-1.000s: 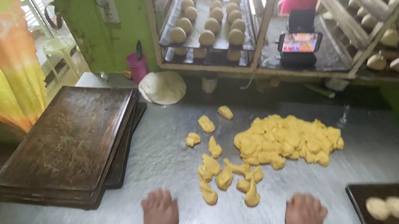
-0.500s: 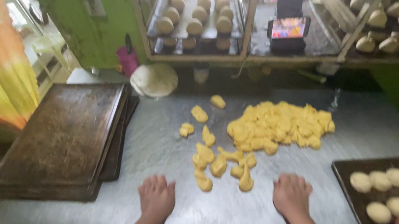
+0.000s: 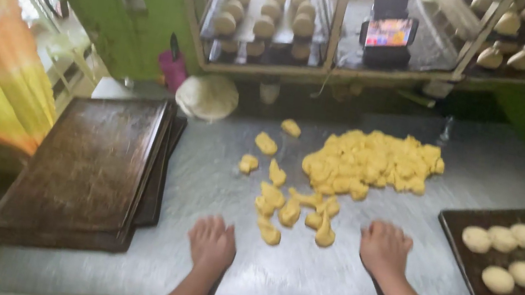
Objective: Shaping small portions of dough into balls and arranging them on a baking tray
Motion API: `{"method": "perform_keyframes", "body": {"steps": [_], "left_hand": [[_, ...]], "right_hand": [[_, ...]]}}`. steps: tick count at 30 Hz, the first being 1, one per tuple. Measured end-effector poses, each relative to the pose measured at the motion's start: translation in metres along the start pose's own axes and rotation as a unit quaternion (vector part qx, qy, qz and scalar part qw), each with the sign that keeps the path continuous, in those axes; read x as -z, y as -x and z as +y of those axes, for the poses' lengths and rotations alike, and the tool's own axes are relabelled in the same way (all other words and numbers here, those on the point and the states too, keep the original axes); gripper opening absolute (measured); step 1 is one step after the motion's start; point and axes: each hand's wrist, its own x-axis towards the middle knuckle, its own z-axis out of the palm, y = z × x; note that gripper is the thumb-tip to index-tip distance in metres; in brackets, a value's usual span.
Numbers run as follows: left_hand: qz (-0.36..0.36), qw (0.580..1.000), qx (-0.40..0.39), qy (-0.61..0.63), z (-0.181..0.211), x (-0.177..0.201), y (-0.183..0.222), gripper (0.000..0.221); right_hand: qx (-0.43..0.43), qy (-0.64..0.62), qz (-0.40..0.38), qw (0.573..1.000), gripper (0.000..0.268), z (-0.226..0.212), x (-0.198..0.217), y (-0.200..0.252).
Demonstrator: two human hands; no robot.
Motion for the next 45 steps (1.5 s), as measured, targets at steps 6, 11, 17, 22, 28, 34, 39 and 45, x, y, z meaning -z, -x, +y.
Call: {"method": "perform_keyframes", "body": {"steps": [6, 11, 17, 22, 28, 34, 39, 45], "left_hand": [[0.268, 0.940, -0.211, 0.010, -0.015, 0.011, 0.054, 0.032], [0.026, 1.000, -0.001, -0.009, -0.014, 0.032, 0.032, 0.026], [0.265, 0.955, -0.113, -0.071, 0.025, 0.029, -0.019, 0.023], [0.187, 0.975, -0.118, -0.026, -0.025, 0.005, 0.069, 0.008], [0.211, 0.971, -0.099, -0.049, 0.000, 0.026, 0.024, 0.015], [0.257, 0.957, -0.133, -0.015, 0.014, 0.026, 0.064, 0.012], [0.133, 0.990, -0.033, -0.022, -0.031, 0.012, 0.061, 0.017], [0.137, 0.986, -0.061, -0.075, -0.002, 0.041, -0.007, 0.008]], "right_hand": [[-0.069, -0.076, -0.022, 0.994, 0.034, -0.005, 0.010, 0.046], [-0.048, -0.036, -0.047, 0.997, 0.032, 0.003, 0.027, 0.045], [-0.048, -0.041, 0.030, 0.998, 0.039, -0.043, 0.021, -0.030], [-0.020, 0.002, -0.012, 1.000, 0.032, -0.007, -0.012, 0.045], [-0.008, 0.028, 0.058, 0.998, 0.023, -0.031, -0.018, 0.004], [0.067, 0.016, 0.067, 0.995, 0.027, -0.021, -0.025, 0.043], [0.024, 0.041, -0.074, 0.996, 0.029, 0.008, 0.002, 0.059], [0.000, 0.006, -0.056, 0.998, 0.039, -0.025, 0.014, -0.008]]}}
